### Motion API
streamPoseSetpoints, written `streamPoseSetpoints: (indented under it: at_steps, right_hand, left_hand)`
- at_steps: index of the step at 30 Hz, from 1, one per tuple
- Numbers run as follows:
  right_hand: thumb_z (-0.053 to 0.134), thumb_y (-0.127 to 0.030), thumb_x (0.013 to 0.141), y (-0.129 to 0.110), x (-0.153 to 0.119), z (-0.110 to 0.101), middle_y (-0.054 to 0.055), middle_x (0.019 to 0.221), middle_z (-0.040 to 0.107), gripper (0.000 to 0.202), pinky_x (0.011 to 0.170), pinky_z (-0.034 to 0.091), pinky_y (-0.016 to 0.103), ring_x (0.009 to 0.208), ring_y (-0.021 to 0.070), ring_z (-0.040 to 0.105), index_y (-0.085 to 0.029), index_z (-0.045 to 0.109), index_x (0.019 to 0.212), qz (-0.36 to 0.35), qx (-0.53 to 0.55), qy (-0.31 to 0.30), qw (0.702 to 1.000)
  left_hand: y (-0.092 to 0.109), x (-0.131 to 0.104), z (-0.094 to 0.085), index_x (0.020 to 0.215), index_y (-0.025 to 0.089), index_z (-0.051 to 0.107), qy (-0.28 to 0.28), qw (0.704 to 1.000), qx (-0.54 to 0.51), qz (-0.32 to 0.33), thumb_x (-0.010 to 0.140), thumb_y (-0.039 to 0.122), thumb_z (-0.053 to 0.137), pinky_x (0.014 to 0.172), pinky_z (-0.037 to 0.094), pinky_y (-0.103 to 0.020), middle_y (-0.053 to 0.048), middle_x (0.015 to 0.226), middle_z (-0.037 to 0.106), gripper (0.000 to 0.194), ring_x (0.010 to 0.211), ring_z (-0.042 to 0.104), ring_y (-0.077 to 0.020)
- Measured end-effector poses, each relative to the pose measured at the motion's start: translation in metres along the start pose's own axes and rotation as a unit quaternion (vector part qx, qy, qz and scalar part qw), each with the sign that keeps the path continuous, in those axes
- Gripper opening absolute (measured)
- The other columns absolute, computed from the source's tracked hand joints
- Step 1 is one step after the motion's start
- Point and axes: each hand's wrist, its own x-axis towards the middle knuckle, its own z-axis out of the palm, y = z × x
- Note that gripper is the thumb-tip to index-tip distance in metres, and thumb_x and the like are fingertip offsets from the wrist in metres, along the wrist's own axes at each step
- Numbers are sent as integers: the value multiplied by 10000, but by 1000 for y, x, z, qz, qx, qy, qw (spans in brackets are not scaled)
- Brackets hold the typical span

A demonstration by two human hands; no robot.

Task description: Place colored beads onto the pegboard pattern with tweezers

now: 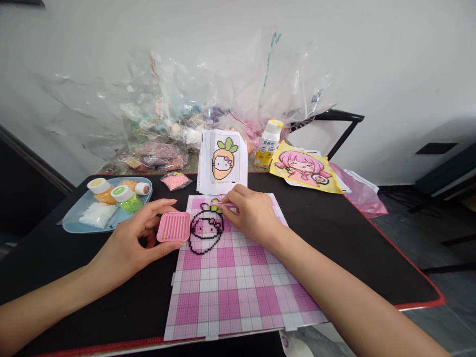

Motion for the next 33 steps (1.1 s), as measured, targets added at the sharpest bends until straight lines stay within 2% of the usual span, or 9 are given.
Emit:
streamPoseSetpoints:
  at_steps: [25,33]
  right_hand:
    - [629,-348,899,1,-1,0,29,775,673,210,529,390,230,569,95,535,-172,721,832,-5,5,9,1000]
    - [645,-286,892,-4,0,-1,33,751,655,167,521,416,234,575,100,537,-145,703,824,-19,28,36,999]
  left_hand:
    - [-2,0,0,1272,263,459,-1,1000,-3,9,779,415,726,561,467,-279,-23,1056,657,581,636,561,-128]
    - [-5,1,-1,1294,279,431,-11,1000,-5,7,771,415,741,579,464,-286,-33,1125,668,622,675,581,-141]
